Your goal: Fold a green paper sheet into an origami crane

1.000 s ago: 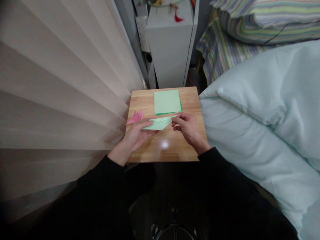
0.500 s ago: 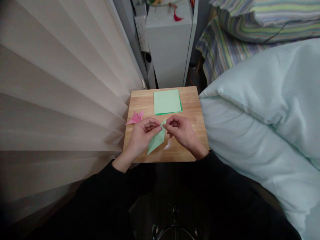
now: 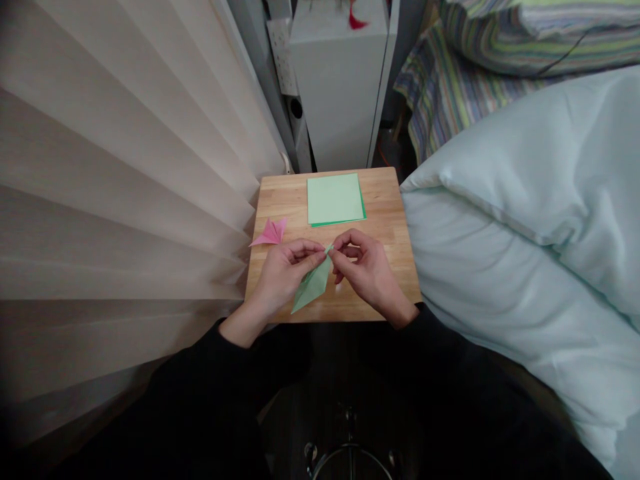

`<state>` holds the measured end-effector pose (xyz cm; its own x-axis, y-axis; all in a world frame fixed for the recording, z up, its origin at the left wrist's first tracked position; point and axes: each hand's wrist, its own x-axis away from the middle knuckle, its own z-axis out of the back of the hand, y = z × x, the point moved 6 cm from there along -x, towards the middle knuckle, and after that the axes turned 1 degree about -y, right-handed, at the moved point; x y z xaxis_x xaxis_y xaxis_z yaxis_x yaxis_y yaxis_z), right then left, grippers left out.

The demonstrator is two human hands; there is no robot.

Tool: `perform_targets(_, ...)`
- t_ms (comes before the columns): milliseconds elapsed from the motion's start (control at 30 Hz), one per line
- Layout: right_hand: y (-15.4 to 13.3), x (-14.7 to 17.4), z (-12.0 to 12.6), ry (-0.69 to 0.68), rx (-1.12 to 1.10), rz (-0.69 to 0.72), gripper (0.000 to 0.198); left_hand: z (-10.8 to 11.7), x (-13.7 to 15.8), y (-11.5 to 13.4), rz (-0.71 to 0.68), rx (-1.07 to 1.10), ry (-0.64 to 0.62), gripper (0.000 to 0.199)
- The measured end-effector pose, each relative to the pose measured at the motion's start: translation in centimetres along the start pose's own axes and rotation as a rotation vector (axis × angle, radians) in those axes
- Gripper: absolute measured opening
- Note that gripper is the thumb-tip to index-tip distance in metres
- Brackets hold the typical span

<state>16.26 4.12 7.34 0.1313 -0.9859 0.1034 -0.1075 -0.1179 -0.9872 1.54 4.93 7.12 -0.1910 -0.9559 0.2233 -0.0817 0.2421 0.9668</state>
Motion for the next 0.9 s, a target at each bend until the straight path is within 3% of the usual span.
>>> perform_targets(233,0.0,0.1,0.1,0.019,-0.029,-0.010,0.024,-0.8,0.5,-0.8,0.091,0.084,-0.095,0.023)
perform_targets(600,0.3,0.3,-0.3,0.028,-0.149,-0.102,0.017,-1.8,1.4,-0.2,0.133,0.143,-0.114,0.025)
perform_targets(900,-0.3,0.8,-0.1,0.059,-0.027,0.024,0.018,-1.5,1.2,-0.3,0.078,0.163,-0.064,0.021)
